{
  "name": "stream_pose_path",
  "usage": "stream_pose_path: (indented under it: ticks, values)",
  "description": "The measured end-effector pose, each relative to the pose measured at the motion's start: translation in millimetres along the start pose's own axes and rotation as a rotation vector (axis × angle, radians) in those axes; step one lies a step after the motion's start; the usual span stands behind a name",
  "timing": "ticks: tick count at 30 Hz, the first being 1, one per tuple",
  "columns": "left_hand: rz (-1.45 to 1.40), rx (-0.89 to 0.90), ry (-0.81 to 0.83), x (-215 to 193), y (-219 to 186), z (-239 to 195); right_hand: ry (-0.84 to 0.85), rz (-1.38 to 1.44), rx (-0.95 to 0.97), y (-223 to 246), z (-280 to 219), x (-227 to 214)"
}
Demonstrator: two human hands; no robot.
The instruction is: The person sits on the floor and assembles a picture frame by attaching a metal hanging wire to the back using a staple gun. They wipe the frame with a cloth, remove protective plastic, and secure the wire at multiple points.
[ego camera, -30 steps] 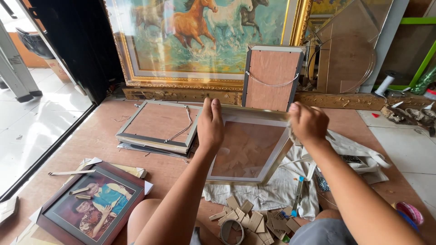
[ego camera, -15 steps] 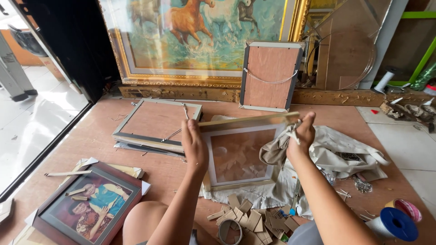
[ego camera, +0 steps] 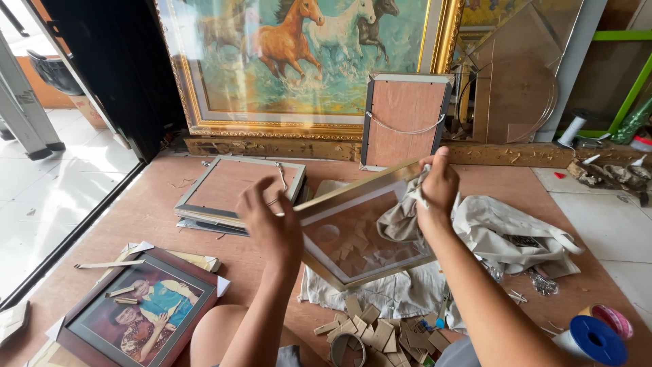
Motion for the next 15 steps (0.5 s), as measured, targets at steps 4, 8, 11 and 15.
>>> stream_pose_path:
  ticks: [4,8,11,15]
  values:
    - [-0.200,0.220,0.334,23.1,-113.5,15.3,0.166,-0.074,-0.160,8.4,-23.0,34.4]
    - [0.117,0.096,0.770,65.1,-95.7,2.6,0.126,0.083,-0.231,13.9,-8.8,59.1]
    - [0.155,0.068,0.784,75.1,-77.3,7.0,0.051,0.127,-0.291,34.4,-20.5,70.1]
    - [0.203,-0.017,0.784,73.5,-65.2,16.5,0.270,-0.031,-0.546,50.3,-63.8,101.7]
Point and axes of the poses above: each hand's wrist, its own z-axis towards the middle knuckle, its own x-axis out of the palm, y = z × x, the point moved 8 cm from there along z, towards the middle knuckle, and after that the axes turned 13 degrees about -y, right-handed, at the moved point
